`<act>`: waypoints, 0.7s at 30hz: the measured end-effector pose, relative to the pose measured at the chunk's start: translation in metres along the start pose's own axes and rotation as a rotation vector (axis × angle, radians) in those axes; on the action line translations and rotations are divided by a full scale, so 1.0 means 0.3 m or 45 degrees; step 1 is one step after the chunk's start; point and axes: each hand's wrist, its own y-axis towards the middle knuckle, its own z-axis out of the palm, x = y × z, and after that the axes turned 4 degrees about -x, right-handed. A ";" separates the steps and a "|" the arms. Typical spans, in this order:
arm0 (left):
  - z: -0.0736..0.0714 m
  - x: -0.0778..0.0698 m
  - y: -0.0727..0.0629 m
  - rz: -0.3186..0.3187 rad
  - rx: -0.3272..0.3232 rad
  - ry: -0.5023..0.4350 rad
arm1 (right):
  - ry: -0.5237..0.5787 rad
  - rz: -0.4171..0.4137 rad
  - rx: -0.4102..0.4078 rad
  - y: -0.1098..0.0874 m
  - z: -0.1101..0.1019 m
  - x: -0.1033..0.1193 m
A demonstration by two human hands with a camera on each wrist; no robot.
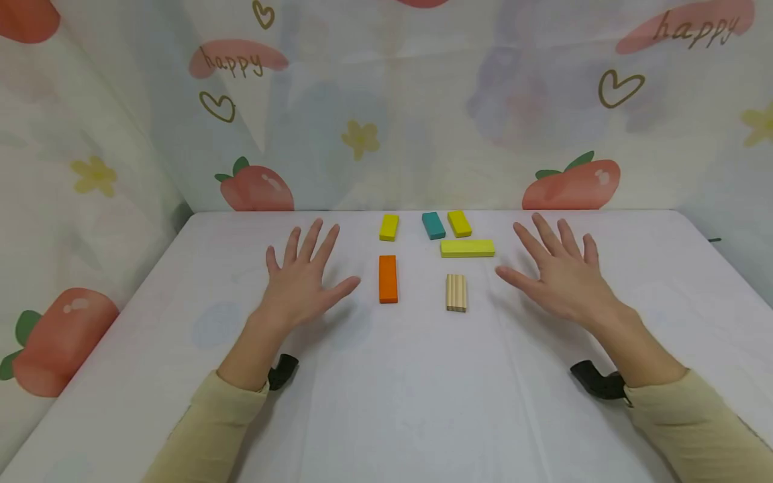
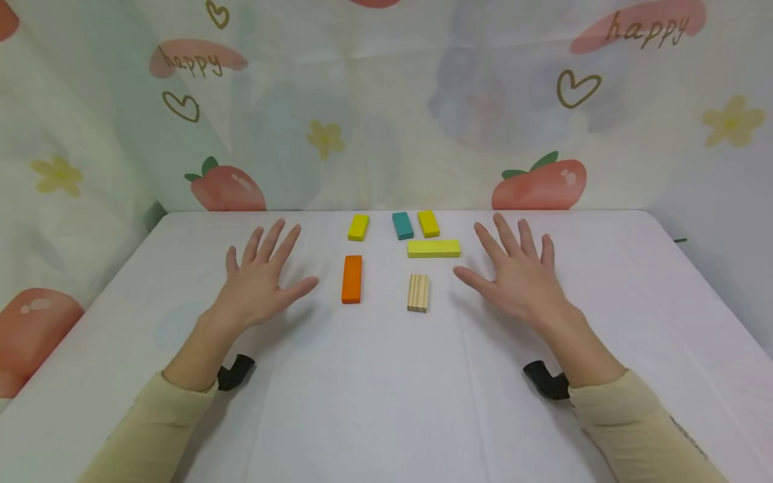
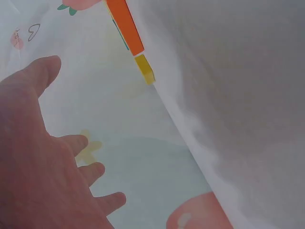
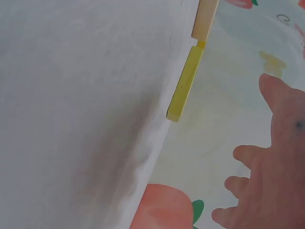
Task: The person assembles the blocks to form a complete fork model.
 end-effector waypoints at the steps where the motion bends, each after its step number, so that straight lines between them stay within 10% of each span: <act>1: 0.002 -0.006 0.004 0.005 -0.001 -0.008 | 0.001 -0.004 -0.003 0.002 0.002 0.002; 21: 0.046 -0.124 0.062 0.036 0.022 -0.184 | 0.055 -0.046 -0.004 0.052 0.016 0.064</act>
